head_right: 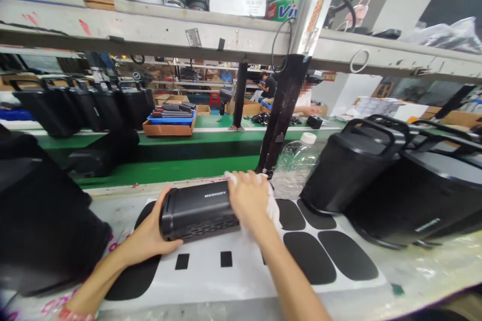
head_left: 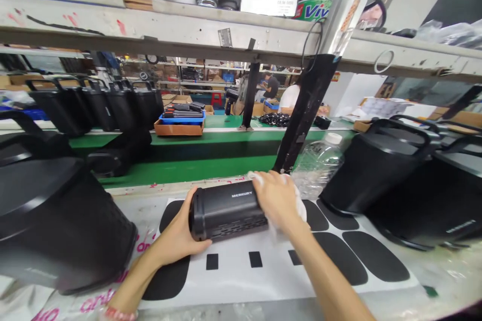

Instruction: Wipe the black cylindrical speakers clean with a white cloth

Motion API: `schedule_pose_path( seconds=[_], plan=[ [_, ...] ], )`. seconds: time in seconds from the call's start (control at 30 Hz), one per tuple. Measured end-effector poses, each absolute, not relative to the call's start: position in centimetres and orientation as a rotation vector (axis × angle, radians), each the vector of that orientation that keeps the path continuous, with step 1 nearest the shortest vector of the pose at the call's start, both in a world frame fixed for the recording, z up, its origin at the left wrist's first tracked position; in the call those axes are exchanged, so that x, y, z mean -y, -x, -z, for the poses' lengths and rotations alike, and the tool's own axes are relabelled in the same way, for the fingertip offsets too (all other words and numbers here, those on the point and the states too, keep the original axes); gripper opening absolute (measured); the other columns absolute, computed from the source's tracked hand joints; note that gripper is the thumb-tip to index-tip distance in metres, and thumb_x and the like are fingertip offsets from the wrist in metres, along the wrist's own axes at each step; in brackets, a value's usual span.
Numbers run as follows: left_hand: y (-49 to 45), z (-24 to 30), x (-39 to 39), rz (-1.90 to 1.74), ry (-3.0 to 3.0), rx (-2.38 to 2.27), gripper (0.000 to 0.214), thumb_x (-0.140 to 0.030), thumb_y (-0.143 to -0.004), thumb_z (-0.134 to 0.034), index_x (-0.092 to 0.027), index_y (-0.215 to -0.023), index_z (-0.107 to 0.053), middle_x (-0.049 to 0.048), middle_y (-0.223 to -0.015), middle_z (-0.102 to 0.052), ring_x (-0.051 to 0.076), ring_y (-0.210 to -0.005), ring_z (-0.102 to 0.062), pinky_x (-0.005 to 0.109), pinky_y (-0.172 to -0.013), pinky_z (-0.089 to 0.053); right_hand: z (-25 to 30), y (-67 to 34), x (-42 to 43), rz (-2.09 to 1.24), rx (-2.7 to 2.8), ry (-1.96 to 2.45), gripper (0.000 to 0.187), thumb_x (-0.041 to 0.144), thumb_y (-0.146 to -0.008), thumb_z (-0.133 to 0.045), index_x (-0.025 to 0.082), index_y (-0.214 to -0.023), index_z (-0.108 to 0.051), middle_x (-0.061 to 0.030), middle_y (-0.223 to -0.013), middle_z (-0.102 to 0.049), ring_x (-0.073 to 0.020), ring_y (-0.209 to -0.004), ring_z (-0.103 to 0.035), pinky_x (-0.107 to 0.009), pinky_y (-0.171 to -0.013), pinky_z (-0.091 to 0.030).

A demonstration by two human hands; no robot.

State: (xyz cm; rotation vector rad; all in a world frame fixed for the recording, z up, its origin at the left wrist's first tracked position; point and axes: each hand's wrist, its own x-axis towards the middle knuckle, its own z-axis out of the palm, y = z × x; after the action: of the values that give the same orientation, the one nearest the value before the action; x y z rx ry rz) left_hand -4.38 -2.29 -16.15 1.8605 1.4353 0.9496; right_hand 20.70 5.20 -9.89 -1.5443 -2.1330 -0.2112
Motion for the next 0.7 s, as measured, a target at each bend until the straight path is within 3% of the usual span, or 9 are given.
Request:
schedule_pose_path(
  seconds=[0.07,0.17,0.27,0.33,0.47,0.57,0.7],
  plan=[
    [4.3,15.9,2.3,-0.971,-1.846,-1.409,0.117,-0.024,-0.069,-0.074,-0.026,-0.153,0.007,0.0142,-0.160,-0.019,0.032,-0.146,-0.025,0.049,-0.119,-0.016,9.8,-22.3,-6.4,0.191,2.065,1.588,0.042,0.030,-0.099,-0.030,0.017,-0.101,-0.069,-0.0148,-0.103,-0.072,-0.0347,-0.104,-0.062,-0.059,-0.093,-0.037],
    [4.2,15.9,2.3,-0.995,-1.829,-1.373,0.120,-0.023,-0.068,-0.075,-0.024,-0.153,0.009,0.0137,-0.161,-0.016,0.030,-0.147,-0.021,0.046,-0.120,-0.014,10.2,-21.6,-6.0,0.156,2.053,1.503,0.036,0.029,-0.099,-0.033,0.017,-0.105,-0.066,-0.0135,-0.111,-0.068,-0.0311,-0.110,-0.057,-0.053,-0.097,-0.035],
    [4.2,16.0,2.2,-0.996,-1.810,-1.352,0.123,-0.024,-0.067,-0.077,-0.024,-0.153,0.010,0.0146,-0.159,-0.021,0.030,-0.145,-0.027,0.046,-0.120,-0.017,10.4,-18.8,-3.9,0.039,2.179,1.220,0.030,0.027,-0.099,-0.035,0.017,-0.102,-0.063,-0.0107,-0.107,-0.064,-0.0244,-0.102,-0.056,-0.040,-0.089,-0.041],
    [4.2,16.1,2.1,-0.997,-1.813,-1.355,0.125,-0.023,-0.065,-0.078,-0.024,-0.153,0.010,0.0152,-0.158,-0.023,0.030,-0.143,-0.031,0.047,-0.118,-0.021,10.3,-17.1,-2.8,-0.029,2.323,0.994,0.024,0.021,-0.096,-0.039,0.017,-0.103,-0.062,-0.0097,-0.101,-0.062,-0.0239,-0.094,-0.055,-0.039,-0.083,-0.042],
    [4.4,16.4,2.0,-0.976,-1.819,-1.367,0.127,-0.022,-0.062,-0.079,-0.023,-0.153,0.010,0.0158,-0.160,-0.018,0.030,-0.143,-0.030,0.047,-0.117,-0.025,9.7,-15.2,-2.6,-0.020,2.561,0.701,0.044,0.003,-0.081,-0.049,0.018,-0.122,-0.058,-0.0092,-0.102,-0.060,-0.0257,-0.095,-0.051,-0.041,-0.084,-0.041],
    [4.5,16.5,1.9,-0.973,-1.831,-1.352,0.128,-0.024,-0.061,-0.080,-0.024,-0.153,0.009,0.0152,-0.160,-0.016,0.031,-0.145,-0.027,0.047,-0.118,-0.023,9.4,-15.0,-3.4,-0.174,2.608,0.634,0.044,-0.001,-0.078,-0.048,0.020,-0.114,-0.062,-0.0070,-0.098,-0.059,-0.0229,-0.093,-0.052,-0.039,-0.084,-0.040],
    [4.4,16.5,1.8,-0.973,-1.822,-1.350,0.129,-0.024,-0.062,-0.080,-0.025,-0.153,0.012,0.0155,-0.158,-0.022,0.031,-0.141,-0.035,0.047,-0.116,-0.028,9.1,-15.0,-4.3,-0.386,2.586,0.680,0.045,-0.002,-0.078,-0.046,0.022,-0.112,-0.064,-0.0050,-0.094,-0.058,-0.0207,-0.090,-0.054,-0.035,-0.079,-0.040]
  ],
)
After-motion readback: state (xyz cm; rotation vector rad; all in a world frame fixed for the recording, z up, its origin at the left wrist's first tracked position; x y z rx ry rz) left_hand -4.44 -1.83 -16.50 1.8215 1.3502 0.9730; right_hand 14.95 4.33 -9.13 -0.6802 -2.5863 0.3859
